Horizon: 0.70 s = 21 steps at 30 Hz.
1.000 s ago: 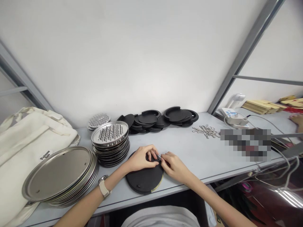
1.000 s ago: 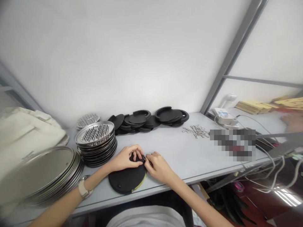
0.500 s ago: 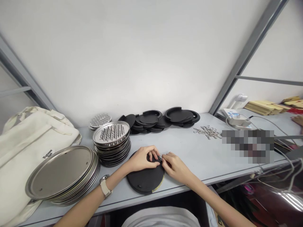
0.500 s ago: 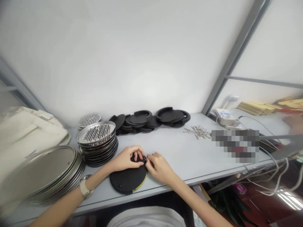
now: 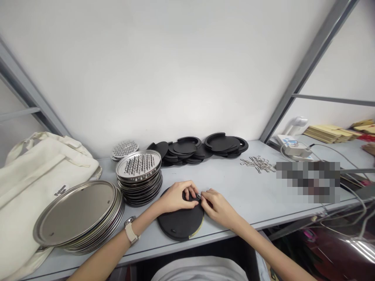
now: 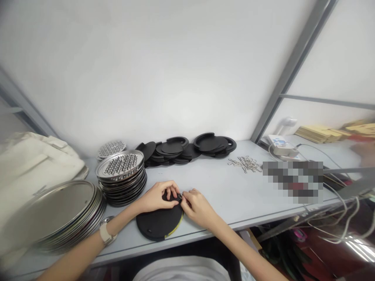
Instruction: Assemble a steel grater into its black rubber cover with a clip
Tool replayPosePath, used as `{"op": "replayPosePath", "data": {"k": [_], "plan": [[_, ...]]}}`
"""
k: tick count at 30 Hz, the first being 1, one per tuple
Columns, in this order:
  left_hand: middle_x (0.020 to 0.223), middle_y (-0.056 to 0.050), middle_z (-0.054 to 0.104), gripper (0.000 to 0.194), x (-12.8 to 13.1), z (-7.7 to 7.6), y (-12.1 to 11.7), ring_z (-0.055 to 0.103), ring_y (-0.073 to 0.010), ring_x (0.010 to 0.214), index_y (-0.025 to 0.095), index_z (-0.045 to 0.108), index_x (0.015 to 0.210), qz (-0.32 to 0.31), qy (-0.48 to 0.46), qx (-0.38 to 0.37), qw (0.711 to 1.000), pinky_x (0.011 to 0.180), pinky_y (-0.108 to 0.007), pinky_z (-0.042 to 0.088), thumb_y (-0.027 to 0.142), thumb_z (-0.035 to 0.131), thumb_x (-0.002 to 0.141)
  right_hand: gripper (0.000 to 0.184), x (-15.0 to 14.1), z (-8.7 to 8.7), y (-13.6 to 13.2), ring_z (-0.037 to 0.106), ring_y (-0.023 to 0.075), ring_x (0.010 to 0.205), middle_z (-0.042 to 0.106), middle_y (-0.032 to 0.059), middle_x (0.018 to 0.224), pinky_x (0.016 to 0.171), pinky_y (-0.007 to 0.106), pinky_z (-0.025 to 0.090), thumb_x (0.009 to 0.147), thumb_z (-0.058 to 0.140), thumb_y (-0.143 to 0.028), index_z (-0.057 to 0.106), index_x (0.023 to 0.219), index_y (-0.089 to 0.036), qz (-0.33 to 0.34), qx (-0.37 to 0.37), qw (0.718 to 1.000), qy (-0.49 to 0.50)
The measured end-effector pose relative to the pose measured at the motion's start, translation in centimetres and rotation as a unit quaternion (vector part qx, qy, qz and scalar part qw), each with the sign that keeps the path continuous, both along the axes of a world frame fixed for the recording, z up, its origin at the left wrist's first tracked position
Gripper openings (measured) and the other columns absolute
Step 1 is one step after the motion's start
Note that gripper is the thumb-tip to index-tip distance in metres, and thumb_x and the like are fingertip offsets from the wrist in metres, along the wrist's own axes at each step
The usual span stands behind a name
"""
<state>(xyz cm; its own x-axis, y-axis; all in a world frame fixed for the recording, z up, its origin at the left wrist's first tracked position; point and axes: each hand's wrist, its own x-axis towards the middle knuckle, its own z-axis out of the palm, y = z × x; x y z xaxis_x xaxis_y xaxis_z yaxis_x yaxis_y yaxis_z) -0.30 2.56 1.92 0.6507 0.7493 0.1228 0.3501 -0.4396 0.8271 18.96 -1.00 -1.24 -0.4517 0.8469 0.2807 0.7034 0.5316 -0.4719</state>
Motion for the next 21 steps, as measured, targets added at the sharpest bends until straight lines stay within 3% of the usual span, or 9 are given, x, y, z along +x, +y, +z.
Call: {"op": "replayPosePath", "data": {"k": [21], "plan": [[0.080,0.002,0.062,0.026,0.08,-0.08,0.07,0.051,-0.0083,0.063,0.018,0.058,0.092,-0.003,-0.001,-0.003,1.000,0.058,-0.019,0.040,0.023,0.069,0.070,0.029,0.02,0.14,0.07,0.046,0.0158,0.062,0.048,-0.0002,0.062,0.064,0.029,0.036,0.093,0.034,-0.014,0.044,0.067,-0.020,0.015,0.001,1.000,-0.006]]}}
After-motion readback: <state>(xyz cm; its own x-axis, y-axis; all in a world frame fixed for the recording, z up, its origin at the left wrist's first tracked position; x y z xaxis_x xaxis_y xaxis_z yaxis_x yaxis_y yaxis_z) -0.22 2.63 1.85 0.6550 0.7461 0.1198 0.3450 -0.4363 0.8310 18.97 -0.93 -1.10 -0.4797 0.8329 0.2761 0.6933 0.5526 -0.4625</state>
